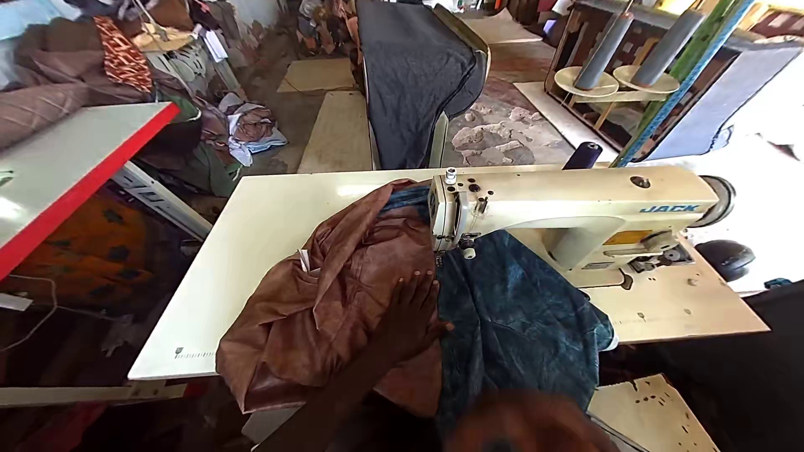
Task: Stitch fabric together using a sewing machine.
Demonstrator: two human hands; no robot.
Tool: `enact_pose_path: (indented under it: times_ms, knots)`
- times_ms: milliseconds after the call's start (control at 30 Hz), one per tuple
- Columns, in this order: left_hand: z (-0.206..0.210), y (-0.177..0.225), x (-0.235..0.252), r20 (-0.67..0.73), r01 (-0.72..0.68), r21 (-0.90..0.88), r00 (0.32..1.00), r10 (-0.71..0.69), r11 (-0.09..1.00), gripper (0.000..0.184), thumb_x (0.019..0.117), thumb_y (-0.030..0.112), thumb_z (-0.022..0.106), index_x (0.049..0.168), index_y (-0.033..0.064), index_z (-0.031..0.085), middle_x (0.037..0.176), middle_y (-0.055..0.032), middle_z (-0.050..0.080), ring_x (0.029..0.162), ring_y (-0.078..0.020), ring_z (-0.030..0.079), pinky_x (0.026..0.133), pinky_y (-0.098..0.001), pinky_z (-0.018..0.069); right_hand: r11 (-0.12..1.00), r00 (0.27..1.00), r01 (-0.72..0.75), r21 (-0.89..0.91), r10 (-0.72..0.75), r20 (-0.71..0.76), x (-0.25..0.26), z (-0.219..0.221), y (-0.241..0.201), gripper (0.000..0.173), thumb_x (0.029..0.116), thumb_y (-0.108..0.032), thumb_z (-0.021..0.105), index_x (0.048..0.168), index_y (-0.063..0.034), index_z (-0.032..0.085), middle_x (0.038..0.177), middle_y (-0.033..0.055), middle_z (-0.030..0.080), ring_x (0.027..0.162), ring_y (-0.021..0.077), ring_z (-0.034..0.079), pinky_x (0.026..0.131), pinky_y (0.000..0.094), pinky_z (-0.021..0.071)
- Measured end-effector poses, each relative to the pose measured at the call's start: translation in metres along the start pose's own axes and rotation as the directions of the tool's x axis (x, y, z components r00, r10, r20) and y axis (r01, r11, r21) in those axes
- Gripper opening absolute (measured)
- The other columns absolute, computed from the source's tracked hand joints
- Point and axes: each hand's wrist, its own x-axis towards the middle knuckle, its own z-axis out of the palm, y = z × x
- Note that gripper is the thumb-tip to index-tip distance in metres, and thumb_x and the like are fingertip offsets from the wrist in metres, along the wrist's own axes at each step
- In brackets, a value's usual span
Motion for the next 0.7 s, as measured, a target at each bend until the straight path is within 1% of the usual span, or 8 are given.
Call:
enact_pose_path:
  times_ms: [67,100,133,200,267,467,567,700]
  knots:
    - [-0.001,0.000,-0.001,0.013,0.002,-0.017,1.000,-0.002,1.000,0.094,0.0976,0.077,0.017,0.164,0.0100,0.023,0.173,-0.0100,0.011,0.159,-0.0329,0.006,0.126,-0.0620,0.0081,0.888,0.969,-0.097,-0.450,-0.019,-0.245,0.027,-0.037,0.057,0.069,0.1048,-0.064,0.033,0.145,-0.0126,0.056,0.143,0.0020,0.061,0.133,0.0159,0.057,0.112,0.0437,0.0484]
    - [-0.001,0.000,-0.001,0.013,0.004,-0.040,1.000,-0.004,0.999,0.094,0.0975,0.077,0.017,0.164,0.0104,0.024,0.173,-0.0093,0.011,0.159,-0.0316,0.006,0.126,-0.0618,0.0077,0.733,0.947,-0.217,-0.645,-0.003,-0.322,0.035,-0.058,0.089,0.073,0.1047,-0.065,0.031,0.154,-0.0127,0.046,0.157,0.0019,0.048,0.146,0.0172,0.043,0.120,0.0462,0.0389]
    - [-0.001,0.000,0.000,0.006,0.005,-0.059,1.000,-0.004,0.998,0.094,0.0972,0.077,0.018,0.163,0.0107,0.026,0.173,-0.0086,0.012,0.159,-0.0304,0.007,0.126,-0.0619,0.0076,0.549,0.930,-0.312,-0.775,0.011,-0.367,0.038,-0.079,0.118,0.079,0.1037,-0.066,0.029,0.159,-0.0113,0.038,0.165,0.0054,0.037,0.154,0.0218,0.032,0.125,0.0505,0.0294]
    - [-0.005,0.001,0.001,0.056,0.022,-0.062,0.998,-0.019,0.998,0.094,0.0973,0.078,0.018,0.164,0.0112,0.022,0.173,-0.0075,0.008,0.160,-0.0297,0.003,0.126,-0.0625,0.0046,0.161,0.925,-0.380,-0.911,0.039,-0.379,0.035,-0.116,0.155,0.086,0.1008,-0.072,0.026,0.162,-0.0125,0.033,0.169,0.0113,0.026,0.157,0.0299,0.022,0.126,0.0573,0.0193]
    - [-0.007,0.002,0.001,0.073,0.029,-0.045,0.997,-0.025,0.999,0.093,0.0980,0.077,0.018,0.164,0.0112,0.021,0.173,-0.0074,0.008,0.160,-0.0295,0.003,0.126,-0.0621,0.0046,-0.042,0.934,-0.349,-0.936,0.066,-0.351,0.027,-0.145,0.161,0.086,0.0982,-0.076,0.026,0.161,-0.0187,0.036,0.170,0.0104,0.024,0.157,0.0309,0.020,0.126,0.0599,0.0176]
    - [-0.001,0.005,0.000,0.017,0.033,-0.025,0.999,-0.033,0.999,0.093,0.0982,0.076,0.019,0.164,0.0108,0.024,0.173,-0.0080,0.009,0.159,-0.0317,0.004,0.126,-0.0624,0.0082,-0.058,0.923,-0.336,-0.940,0.178,-0.341,0.010,-0.192,0.132,0.082,0.0985,-0.076,0.026,0.162,-0.0245,0.033,0.172,0.0064,0.019,0.159,0.0298,0.016,0.126,0.0605,0.0153]
    - [-0.002,0.006,0.000,0.034,0.048,-0.053,0.998,-0.046,0.997,0.093,0.0978,0.077,0.019,0.164,0.0113,0.023,0.173,-0.0075,0.008,0.159,-0.0315,0.003,0.126,-0.0627,0.0052,0.058,0.916,-0.395,-0.917,0.102,-0.389,0.033,-0.157,0.119,0.079,0.1027,-0.067,0.029,0.157,-0.0112,0.042,0.167,0.0127,0.030,0.156,0.0333,0.024,0.125,0.0596,0.0204]
    - [-0.001,0.006,-0.002,0.021,0.042,-0.062,0.999,-0.041,0.997,0.085,0.1015,0.069,0.019,0.165,0.0125,0.021,0.173,-0.0058,0.009,0.160,-0.0296,0.002,0.126,-0.0617,0.0052,0.220,0.973,-0.228,-0.949,0.006,-0.232,0.076,-0.103,0.146,0.071,0.1074,-0.059,0.023,0.160,-0.0133,0.038,0.169,0.0041,0.029,0.157,0.0238,0.022,0.127,0.0545,0.0196]
